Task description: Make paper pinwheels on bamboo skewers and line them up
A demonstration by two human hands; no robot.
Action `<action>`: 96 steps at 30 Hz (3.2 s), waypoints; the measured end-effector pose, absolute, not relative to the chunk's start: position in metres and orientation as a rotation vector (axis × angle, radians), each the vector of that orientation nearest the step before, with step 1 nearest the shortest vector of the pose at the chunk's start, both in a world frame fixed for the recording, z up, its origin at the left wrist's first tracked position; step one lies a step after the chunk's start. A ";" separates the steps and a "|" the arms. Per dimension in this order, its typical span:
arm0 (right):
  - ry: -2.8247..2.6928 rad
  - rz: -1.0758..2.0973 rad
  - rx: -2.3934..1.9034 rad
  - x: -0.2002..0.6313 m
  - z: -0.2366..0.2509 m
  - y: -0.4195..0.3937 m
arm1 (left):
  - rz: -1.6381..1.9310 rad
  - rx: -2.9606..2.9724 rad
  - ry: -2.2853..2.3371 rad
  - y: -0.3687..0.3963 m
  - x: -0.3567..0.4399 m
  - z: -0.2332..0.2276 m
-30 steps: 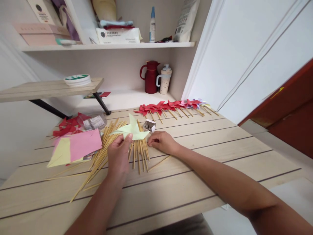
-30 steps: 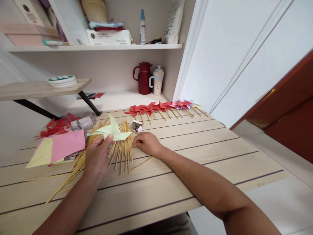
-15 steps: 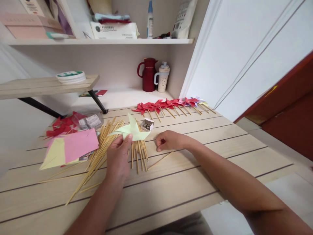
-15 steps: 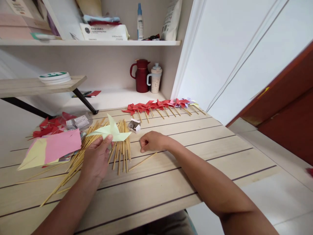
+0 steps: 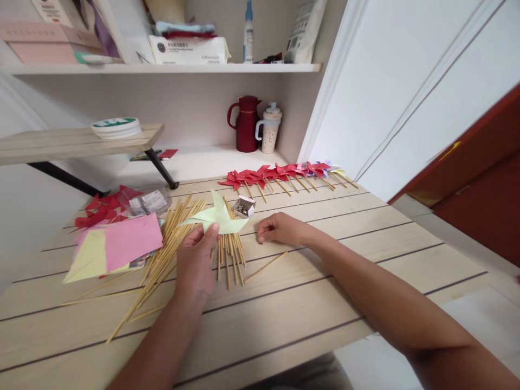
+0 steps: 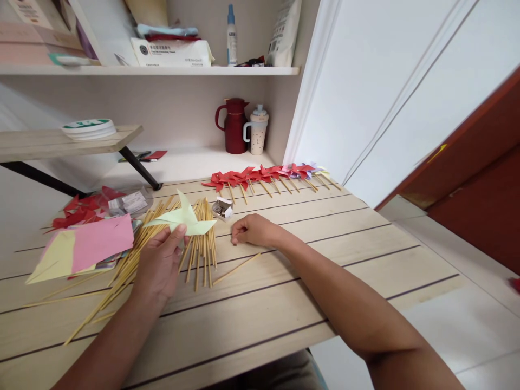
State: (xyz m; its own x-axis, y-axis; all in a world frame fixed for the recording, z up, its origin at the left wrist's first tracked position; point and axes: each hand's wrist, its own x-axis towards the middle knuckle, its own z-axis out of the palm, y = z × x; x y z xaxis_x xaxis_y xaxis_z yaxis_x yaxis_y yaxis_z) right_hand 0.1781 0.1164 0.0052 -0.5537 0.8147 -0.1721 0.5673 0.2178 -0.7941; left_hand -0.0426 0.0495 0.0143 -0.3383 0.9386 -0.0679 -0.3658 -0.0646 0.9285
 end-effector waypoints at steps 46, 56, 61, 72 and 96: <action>-2.245 1.141 -1.345 0.173 0.004 0.113 | 1.547 0.672 1.100 0.049 -0.041 0.017; -2.210 1.204 -1.256 0.174 -0.002 0.113 | 1.437 0.626 1.067 0.050 -0.042 0.013; -2.167 1.187 -1.250 0.175 -0.006 0.118 | 1.437 0.616 1.046 0.050 -0.042 0.013; -2.155 0.966 -1.340 0.175 -0.003 0.119 | 1.418 0.618 1.030 0.050 -0.044 0.010; -2.232 0.913 -1.200 0.177 -0.006 0.109 | 1.411 0.646 1.043 0.051 -0.045 0.010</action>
